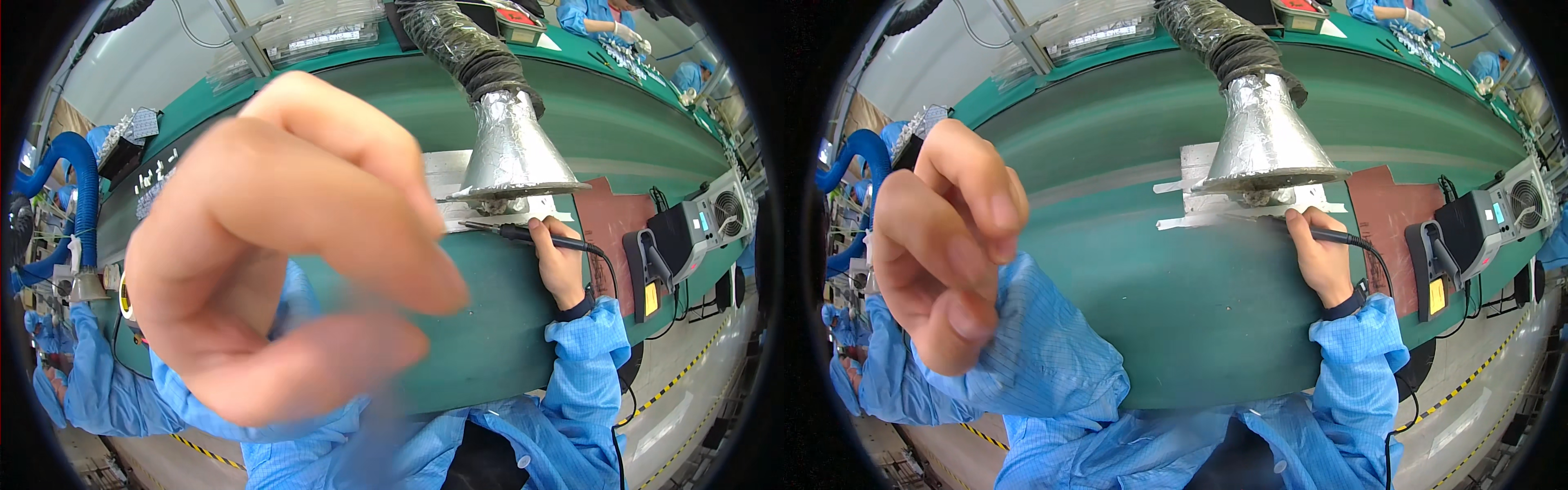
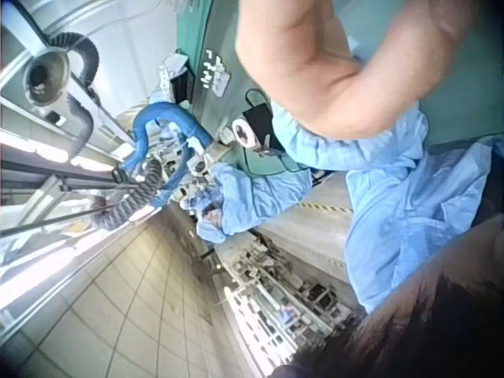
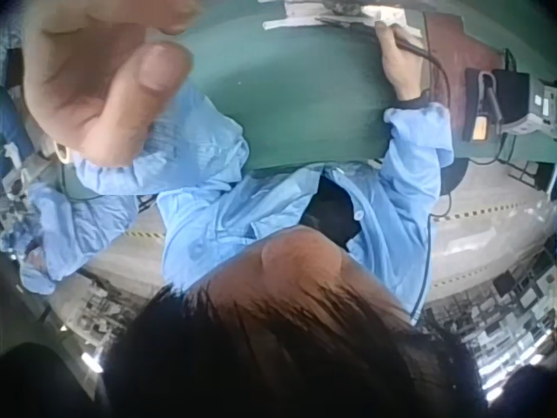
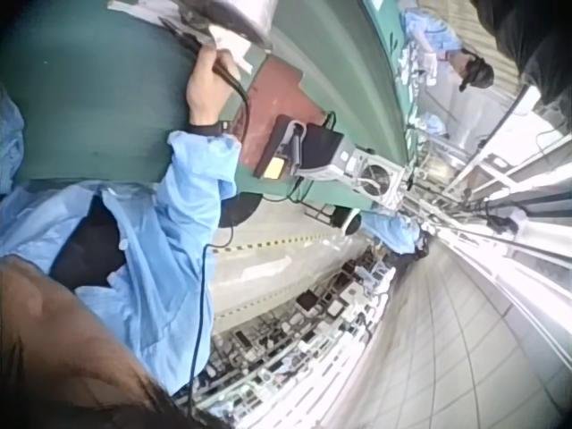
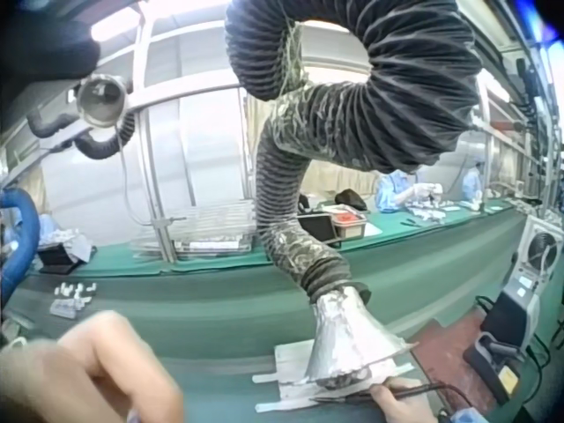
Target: The person picks up LED strips and circuit boards from a conveyor line and solders wires onto them using a soldering iron.
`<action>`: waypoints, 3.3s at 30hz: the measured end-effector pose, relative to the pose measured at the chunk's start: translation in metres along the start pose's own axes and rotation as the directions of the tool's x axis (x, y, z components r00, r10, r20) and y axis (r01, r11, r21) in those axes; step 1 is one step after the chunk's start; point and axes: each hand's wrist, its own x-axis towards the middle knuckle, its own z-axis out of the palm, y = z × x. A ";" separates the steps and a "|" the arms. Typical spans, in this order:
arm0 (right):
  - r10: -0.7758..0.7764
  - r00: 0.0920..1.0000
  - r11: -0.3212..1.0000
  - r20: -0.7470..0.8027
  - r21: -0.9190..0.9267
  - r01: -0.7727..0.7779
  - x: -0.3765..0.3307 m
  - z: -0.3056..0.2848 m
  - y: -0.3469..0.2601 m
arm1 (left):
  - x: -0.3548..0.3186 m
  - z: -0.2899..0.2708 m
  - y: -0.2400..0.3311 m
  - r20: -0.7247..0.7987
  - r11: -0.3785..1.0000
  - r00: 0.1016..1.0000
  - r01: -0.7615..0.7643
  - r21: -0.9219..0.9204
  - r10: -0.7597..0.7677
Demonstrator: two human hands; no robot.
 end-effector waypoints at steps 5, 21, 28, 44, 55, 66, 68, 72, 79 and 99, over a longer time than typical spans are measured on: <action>-0.073 0.997 0.997 0.033 -0.037 0.074 -0.006 -0.003 -0.020 | 0.016 0.021 0.005 0.241 0.982 0.954 -0.155 -0.109 0.178; -0.051 0.996 0.984 -0.074 0.168 0.063 -0.008 -0.001 0.007 | 0.005 0.049 0.045 -0.106 0.983 0.978 0.178 -0.036 -0.180; -0.097 0.992 0.987 -0.083 0.123 0.107 -0.013 -0.007 0.001 | 0.003 0.034 0.069 0.023 0.889 0.889 0.456 0.041 -0.457; 0.272 0.960 0.891 -0.066 0.395 -0.225 0.008 0.006 0.011 | 0.022 0.049 0.042 0.267 0.890 0.861 0.455 -0.027 -0.432; 0.300 0.954 0.896 -0.025 0.352 -0.273 -0.004 -0.001 0.013 | 0.013 0.038 0.033 0.230 0.955 0.939 0.282 -0.090 -0.256; 0.051 0.986 0.960 -0.160 0.279 -0.004 0.002 -0.008 0.010 | 0.012 0.013 0.022 0.167 0.991 0.984 0.084 -0.104 -0.066; 0.049 0.986 0.964 -0.156 0.266 -0.006 0.002 -0.007 0.011 | 0.009 0.009 0.021 0.154 0.993 0.987 0.053 -0.106 -0.037; 0.046 0.986 0.973 -0.163 0.231 -0.007 0.000 -0.008 0.010 | 0.005 0.006 0.021 0.137 0.994 0.991 0.007 -0.111 0.008; 0.083 0.981 0.970 -0.174 0.239 -0.040 0.000 -0.005 0.007 | 0.000 0.004 0.021 0.107 0.997 0.994 0.017 -0.079 -0.008; 0.046 0.989 0.978 -0.143 0.209 -0.015 -0.001 -0.008 0.016 | -0.012 -0.004 0.022 0.026 0.999 1.000 -0.012 0.040 0.011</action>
